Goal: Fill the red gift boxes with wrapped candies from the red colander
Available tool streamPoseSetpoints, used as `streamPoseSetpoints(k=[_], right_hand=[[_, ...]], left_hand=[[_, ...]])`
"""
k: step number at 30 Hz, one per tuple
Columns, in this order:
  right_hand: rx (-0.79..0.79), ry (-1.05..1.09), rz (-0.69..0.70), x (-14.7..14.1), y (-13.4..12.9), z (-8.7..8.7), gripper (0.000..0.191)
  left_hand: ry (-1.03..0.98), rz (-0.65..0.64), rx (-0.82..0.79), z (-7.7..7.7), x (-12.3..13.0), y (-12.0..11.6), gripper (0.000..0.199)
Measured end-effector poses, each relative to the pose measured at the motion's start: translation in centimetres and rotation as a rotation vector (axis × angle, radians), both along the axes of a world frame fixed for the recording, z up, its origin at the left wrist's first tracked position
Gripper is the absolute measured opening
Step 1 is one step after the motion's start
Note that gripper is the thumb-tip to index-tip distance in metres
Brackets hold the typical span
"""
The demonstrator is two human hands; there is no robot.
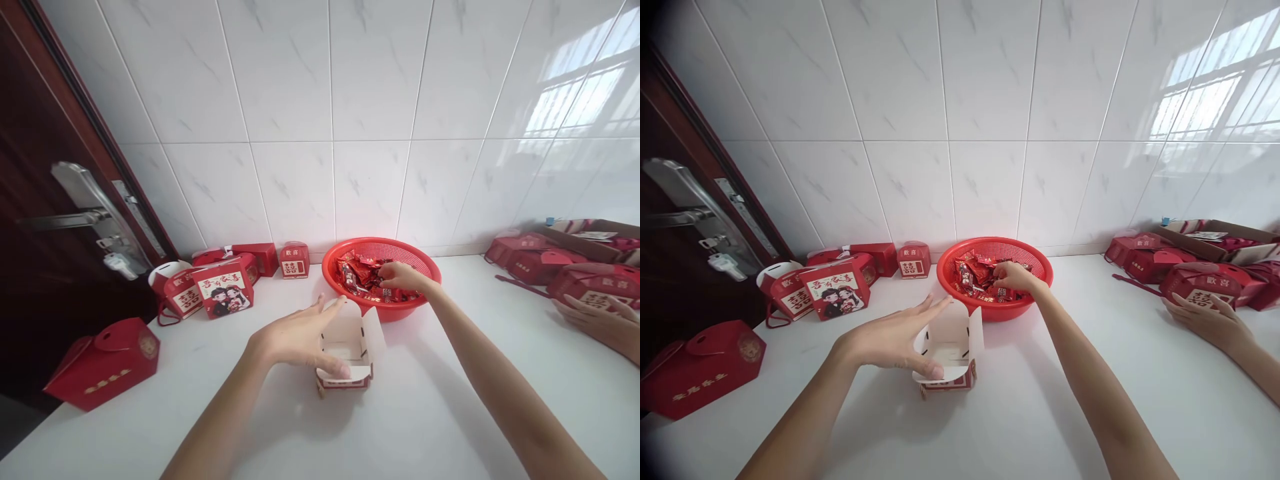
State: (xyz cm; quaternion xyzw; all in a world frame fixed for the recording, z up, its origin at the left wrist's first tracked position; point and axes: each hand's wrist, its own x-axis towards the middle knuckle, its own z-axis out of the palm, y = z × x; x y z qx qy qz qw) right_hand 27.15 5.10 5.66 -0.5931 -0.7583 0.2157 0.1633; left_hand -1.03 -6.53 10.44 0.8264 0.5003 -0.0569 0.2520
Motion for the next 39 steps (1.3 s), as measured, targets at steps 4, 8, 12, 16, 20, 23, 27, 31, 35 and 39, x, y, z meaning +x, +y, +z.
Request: streamPoseSetpoints(k=[4, 8, 12, 16, 20, 23, 27, 31, 35, 39], right_hand=[[-0.083, -0.177, -0.005, -1.3, 2.3, -0.5, 0.047], [-0.134, -0.267, 0.02, -1.4, 3.1, -0.9, 0.064], [-0.157, -0.237, 0.072, -1.3, 3.1, -1.1, 0.052], [-0.158, -0.09, 0.14, -1.4, 2.6, -1.0, 0.02], [-0.121, 0.135, 0.192, -1.3, 1.7, -0.3, 0.005], [-0.076, 0.335, 0.222, -1.1, 0.7, 0.5, 0.014], [-0.033, 0.636, 0.235, -1.8, -1.0, 1.2, 0.028], [-0.085, 1.024, 0.353, -3.7, -2.4, 1.5, 0.028], [-0.097, 0.997, 0.441, -5.2, -3.2, 1.7, 0.023], [-0.075, 0.92, 0.436, -5.6, -3.5, 1.6, 0.022]], left_hand=[[-0.169, -0.068, 0.103, 0.1, -0.4, 0.0, 0.116], [-0.259, -0.071, 0.186, 0.0, -0.2, 0.2, 0.096], [-0.259, -0.019, 0.191, -0.2, 0.2, 0.6, 0.087], [-0.308, -0.027, 0.218, -0.6, 0.3, 1.2, 0.081], [-0.383, -0.044, 0.257, -1.1, 0.3, 1.8, 0.074], [-0.448, -0.022, 0.275, -1.2, 0.6, 2.0, 0.066], [-0.575, 0.043, 0.323, -1.4, 1.2, 2.2, 0.054], [-0.747, 0.143, 0.341, -2.1, 1.7, 2.7, 0.058], [-0.897, 0.205, 0.328, -2.9, 2.4, 3.4, 0.054], [-0.977, 0.256, 0.252, -3.8, 2.9, 4.3, 0.052]])
